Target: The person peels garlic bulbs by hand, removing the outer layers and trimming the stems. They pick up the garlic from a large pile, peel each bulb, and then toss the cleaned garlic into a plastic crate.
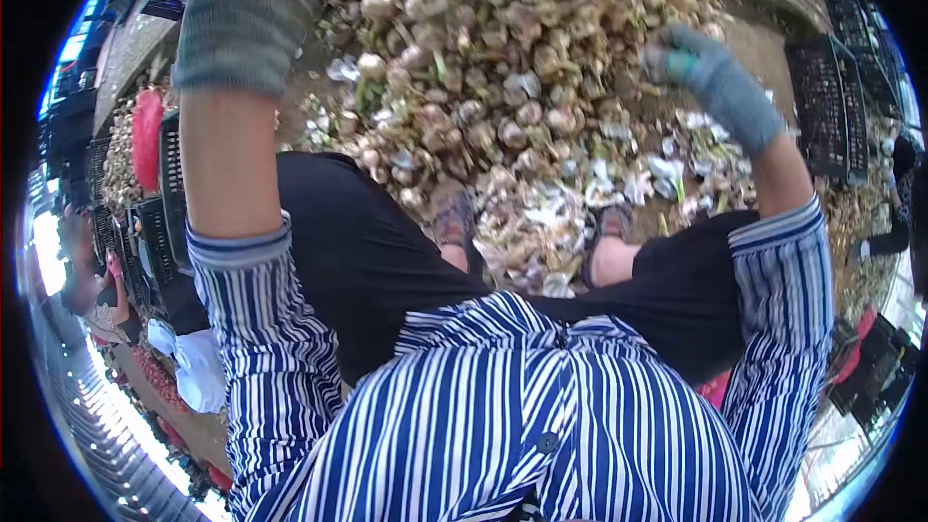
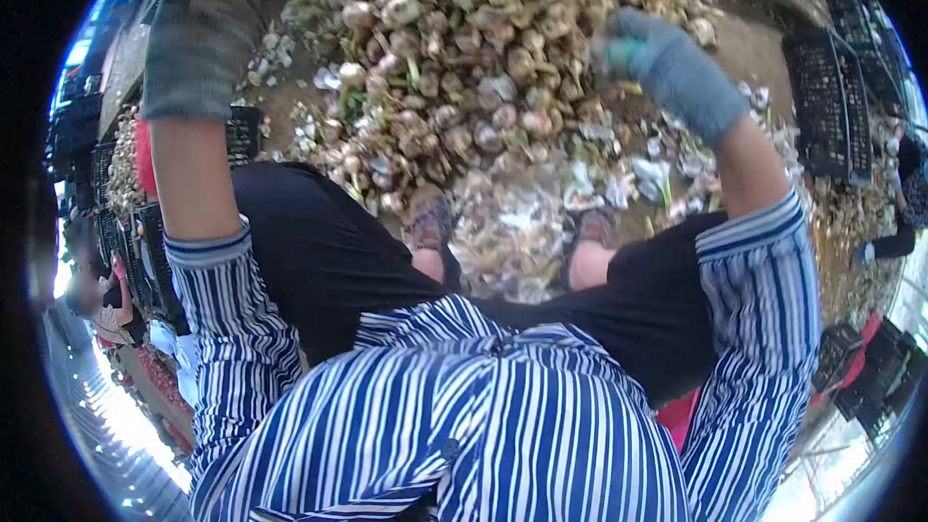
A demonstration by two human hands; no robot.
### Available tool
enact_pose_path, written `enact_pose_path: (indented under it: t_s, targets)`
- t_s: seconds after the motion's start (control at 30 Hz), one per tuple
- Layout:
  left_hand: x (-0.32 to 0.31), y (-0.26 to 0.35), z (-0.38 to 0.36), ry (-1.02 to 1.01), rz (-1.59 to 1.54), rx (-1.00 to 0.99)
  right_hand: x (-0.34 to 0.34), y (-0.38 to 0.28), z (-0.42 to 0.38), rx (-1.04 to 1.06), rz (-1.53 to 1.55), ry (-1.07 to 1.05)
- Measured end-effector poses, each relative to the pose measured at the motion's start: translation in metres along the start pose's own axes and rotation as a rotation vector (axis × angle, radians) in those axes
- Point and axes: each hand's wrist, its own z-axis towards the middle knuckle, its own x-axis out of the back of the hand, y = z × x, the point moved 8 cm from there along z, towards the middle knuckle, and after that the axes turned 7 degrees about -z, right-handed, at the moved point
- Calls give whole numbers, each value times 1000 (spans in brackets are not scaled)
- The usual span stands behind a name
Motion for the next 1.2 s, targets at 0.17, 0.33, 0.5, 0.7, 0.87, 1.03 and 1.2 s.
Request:
enact_pose_path:
  t_s: [0.17,0.33,0.5,0.7,0.87,1.03,1.2]
  targets:
    - [14,-61,-43,-122,-197,280,-2,67,60,-123,-537,117]
    - [43,-80,-36,138,94,165,-95,114,93,-121,-874,-252]
    - [41,-85,-33,-9,54,184,-162,87,110,-66,-664,-64]
    - [45,-93,-36,-77,-2,210,-137,98,110,-235,-553,382]
    - [57,-92,-40,37,138,219,-76,149,104,-502,-787,471]
    - [49,-102,-43,73,214,260,-79,281,104,-748,-662,210]
    - [31,-121,-36,-40,286,300,-78,269,113,-557,-686,105]
